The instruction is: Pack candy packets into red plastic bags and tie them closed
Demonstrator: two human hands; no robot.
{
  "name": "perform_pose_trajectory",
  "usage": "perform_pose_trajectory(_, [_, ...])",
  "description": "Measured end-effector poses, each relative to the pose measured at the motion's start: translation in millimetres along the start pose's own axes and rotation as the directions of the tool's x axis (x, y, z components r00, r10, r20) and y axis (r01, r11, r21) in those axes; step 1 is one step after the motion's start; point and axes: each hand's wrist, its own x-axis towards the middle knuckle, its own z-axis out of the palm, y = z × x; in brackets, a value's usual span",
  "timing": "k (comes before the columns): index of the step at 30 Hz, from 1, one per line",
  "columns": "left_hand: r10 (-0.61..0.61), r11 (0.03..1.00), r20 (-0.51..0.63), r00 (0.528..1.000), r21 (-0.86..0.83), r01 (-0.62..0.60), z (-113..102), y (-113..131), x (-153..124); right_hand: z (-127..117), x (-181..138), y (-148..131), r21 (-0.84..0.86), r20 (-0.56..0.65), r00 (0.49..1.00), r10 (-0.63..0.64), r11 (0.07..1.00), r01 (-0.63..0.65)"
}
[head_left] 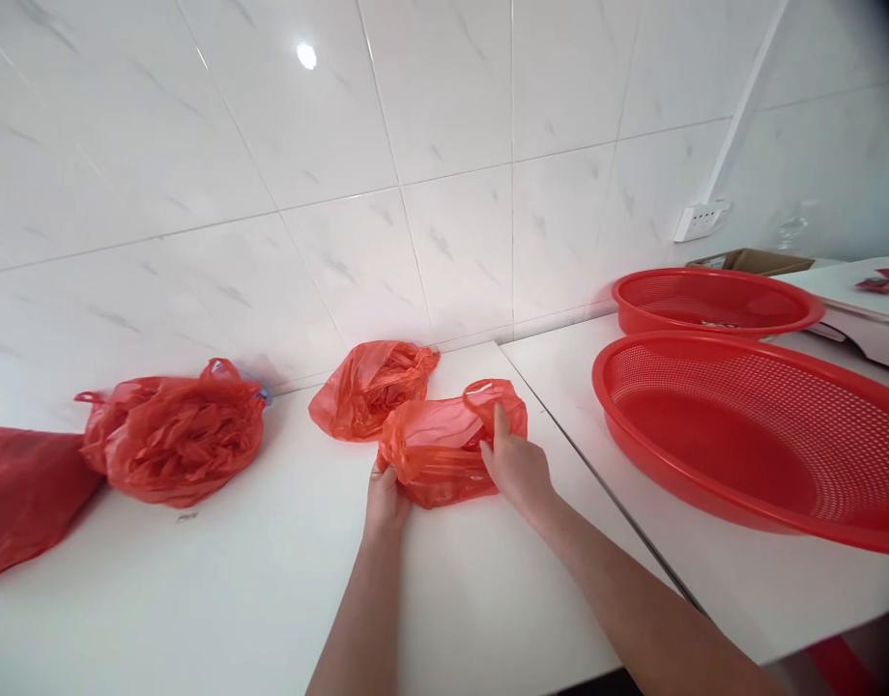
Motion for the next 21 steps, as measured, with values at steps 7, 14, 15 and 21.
perform_pose_trajectory(7, [0.009, 1.0, -0.062, 0.998, 0.02, -0.008, 0, 4, 0, -6, 9, 13, 0.023, -0.035, 0.999, 0.015, 1.0, -0.014])
perform_pose_trajectory(14, [-0.022, 0.998, -0.014, 1.0, 0.056, 0.022, 1, 5, -1, -2, -6, -7, 0.257, -0.218, 0.915, -0.338, 0.885, 0.388])
perform_pose_trajectory(15, [-0.02, 0.997, -0.01, 1.0, 0.069, 0.021, 1, 5, -1, 0, -5, -7, 0.254, -0.142, 0.923, -0.357, 0.888, 0.383])
perform_pose_trajectory(21, [-0.008, 0.998, -0.033, 0.999, 0.068, 0.01, -1, 4, 0, 5, -1, 2, 0.13, 0.15, 0.947, -0.284, 0.955, 0.266])
